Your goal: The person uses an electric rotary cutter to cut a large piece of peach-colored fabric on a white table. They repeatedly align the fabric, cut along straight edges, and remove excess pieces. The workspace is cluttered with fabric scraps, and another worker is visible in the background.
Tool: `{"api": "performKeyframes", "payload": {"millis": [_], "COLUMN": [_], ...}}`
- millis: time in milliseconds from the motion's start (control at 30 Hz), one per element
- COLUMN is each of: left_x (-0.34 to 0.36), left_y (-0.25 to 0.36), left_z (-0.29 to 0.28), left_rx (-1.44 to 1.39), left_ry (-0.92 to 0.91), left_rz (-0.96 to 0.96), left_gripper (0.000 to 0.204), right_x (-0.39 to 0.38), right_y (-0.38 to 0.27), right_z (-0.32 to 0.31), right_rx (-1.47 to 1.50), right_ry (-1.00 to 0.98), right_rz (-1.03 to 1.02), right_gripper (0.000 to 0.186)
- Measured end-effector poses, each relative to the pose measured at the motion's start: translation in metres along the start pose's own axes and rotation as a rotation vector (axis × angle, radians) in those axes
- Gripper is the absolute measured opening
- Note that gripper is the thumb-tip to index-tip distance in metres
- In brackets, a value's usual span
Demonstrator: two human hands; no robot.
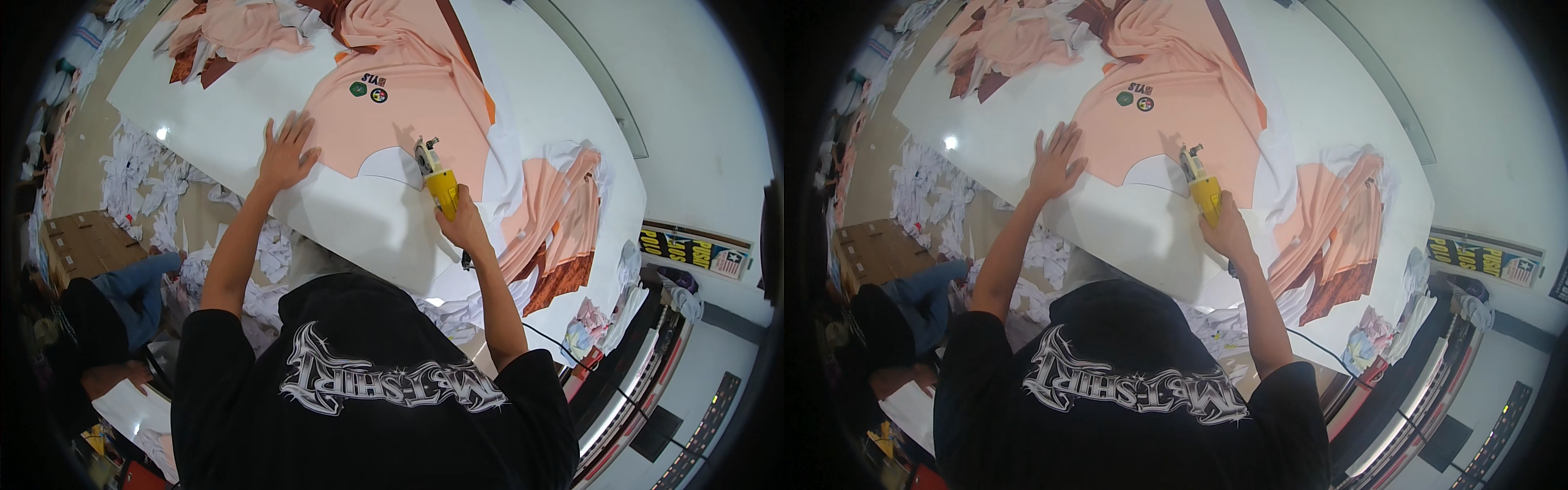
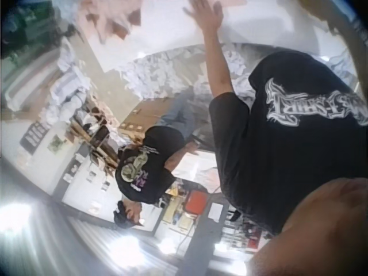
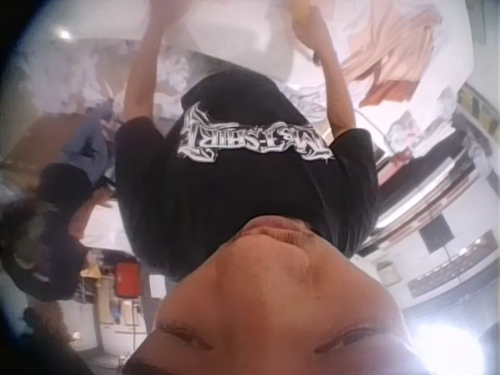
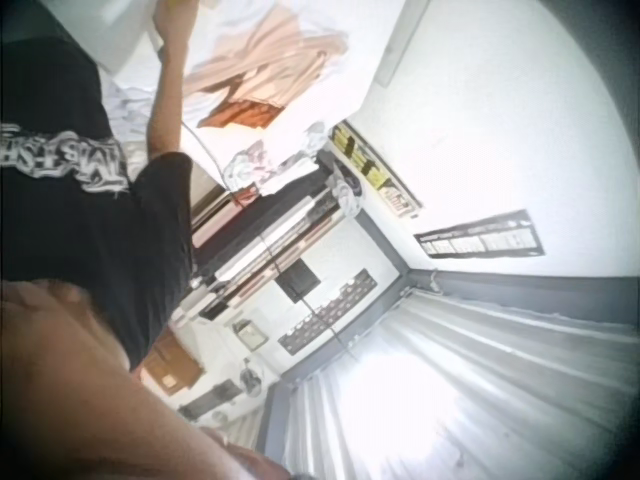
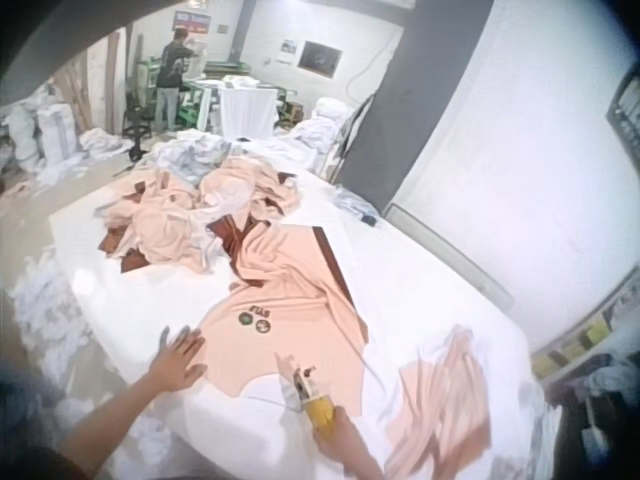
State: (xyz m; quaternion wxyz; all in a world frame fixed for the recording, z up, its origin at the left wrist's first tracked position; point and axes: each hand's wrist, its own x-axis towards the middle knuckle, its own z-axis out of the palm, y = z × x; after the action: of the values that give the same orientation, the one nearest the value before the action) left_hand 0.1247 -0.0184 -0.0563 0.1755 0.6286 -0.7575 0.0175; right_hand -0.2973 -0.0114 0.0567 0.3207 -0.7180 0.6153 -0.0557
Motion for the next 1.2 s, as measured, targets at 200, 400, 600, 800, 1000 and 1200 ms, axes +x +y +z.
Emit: {"api": "performKeyframes", "payload": {"millis": [200, 400, 600, 800, 1000, 1200], "left_x": [0.001, 0.004, 0.003, 0.001, 0.0, 0.0], "left_y": [0.001, 0.004, 0.004, 0.006, 0.005, 0.001], "left_z": [-0.003, -0.006, -0.01, -0.011, -0.013, -0.008], "left_rx": [-0.022, -0.025, -0.019, -0.005, -0.003, -0.008], "left_ry": [-0.031, -0.034, -0.079, -0.13, -0.14, -0.116], "left_rz": [-0.02, -0.035, -0.051, -0.057, -0.054, -0.037], "left_gripper": [0.066, 0.065, 0.065, 0.066, 0.067, 0.068], "right_x": [0.016, 0.032, 0.042, 0.048, 0.05, 0.01], "right_y": [0.003, 0.005, -0.002, -0.002, -0.005, 0.004], "right_z": [-0.01, -0.016, -0.018, -0.018, -0.016, -0.012], "right_rx": [0.001, -0.026, -0.044, -0.055, -0.063, -0.053], "right_ry": [-0.046, -0.08, -0.106, -0.114, -0.12, -0.041], "right_rz": [-0.066, -0.131, -0.156, -0.202, -0.196, -0.127], "right_gripper": [0.054, 0.052, 0.051, 0.052, 0.056, 0.062]}}
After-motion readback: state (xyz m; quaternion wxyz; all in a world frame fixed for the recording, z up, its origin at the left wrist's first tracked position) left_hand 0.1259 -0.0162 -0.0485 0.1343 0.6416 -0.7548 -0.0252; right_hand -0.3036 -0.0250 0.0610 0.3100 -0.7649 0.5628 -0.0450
